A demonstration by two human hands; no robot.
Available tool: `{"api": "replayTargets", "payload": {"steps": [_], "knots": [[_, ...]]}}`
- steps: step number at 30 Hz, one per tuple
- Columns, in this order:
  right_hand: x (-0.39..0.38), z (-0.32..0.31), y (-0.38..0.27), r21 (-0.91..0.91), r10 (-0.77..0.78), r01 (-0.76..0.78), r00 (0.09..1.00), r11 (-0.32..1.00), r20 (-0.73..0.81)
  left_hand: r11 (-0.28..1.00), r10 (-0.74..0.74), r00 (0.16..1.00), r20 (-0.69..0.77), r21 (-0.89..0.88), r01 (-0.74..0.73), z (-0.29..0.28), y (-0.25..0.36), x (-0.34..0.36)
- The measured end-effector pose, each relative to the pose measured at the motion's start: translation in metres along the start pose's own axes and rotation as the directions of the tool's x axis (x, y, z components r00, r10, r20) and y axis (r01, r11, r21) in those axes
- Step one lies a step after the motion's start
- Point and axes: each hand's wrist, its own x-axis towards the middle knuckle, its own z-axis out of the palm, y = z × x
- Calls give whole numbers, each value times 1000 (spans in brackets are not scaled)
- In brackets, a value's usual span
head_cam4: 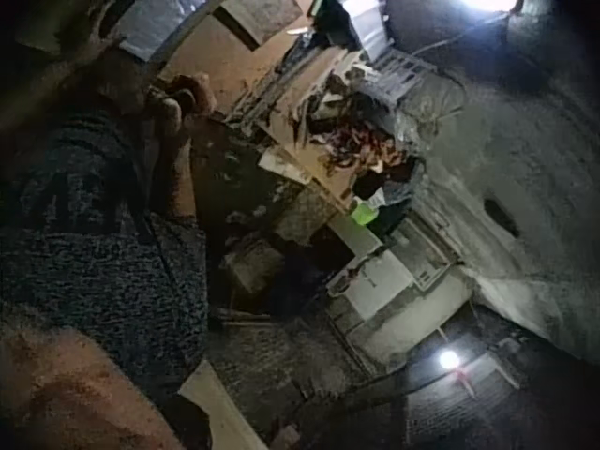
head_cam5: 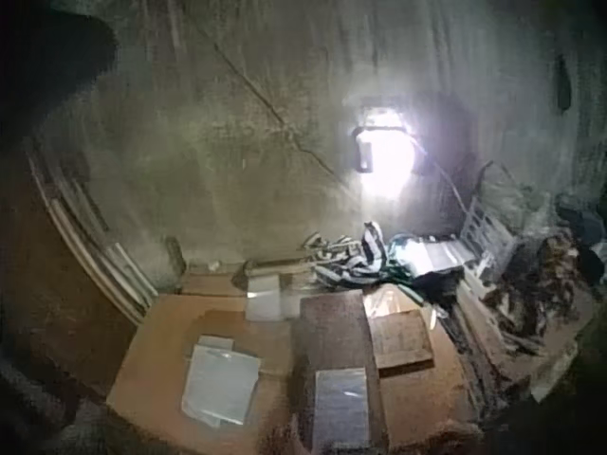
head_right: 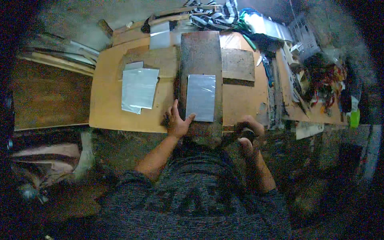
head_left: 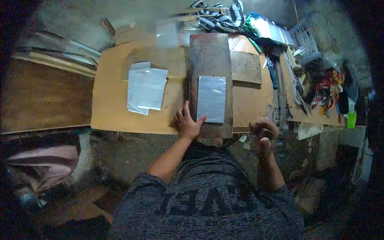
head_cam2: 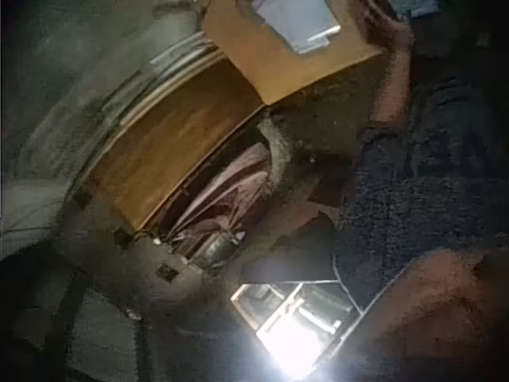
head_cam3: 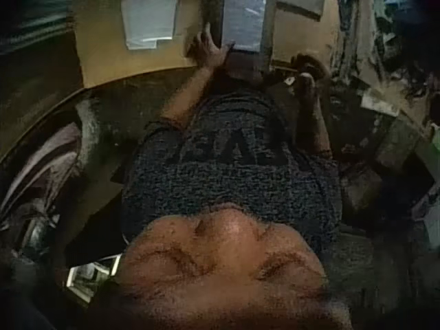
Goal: The person cuts a small piece of light-colored material on a wooden block using a knife and folds the resulting piece.
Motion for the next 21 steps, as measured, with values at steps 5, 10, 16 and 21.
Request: {"api": "replayTargets", "payload": {"steps": [5,10,16,21], "knots": [[-5,-7,4,99,-10,10,1000,995,1,991,65,995,-80,125,-55,2,-11,-21],[8,10,-3,267,-26,50,996,962,-90,975,-3,1000,9,223,0,-7,-10,-38],[33,54,8,430,-28,32,999,902,-15,979,63,996,-58,199,-50,-2,-21,-37],[57,83,13,521,-156,97,985,848,70,961,36,999,-32,276,-25,-11,-10,-38]]}}
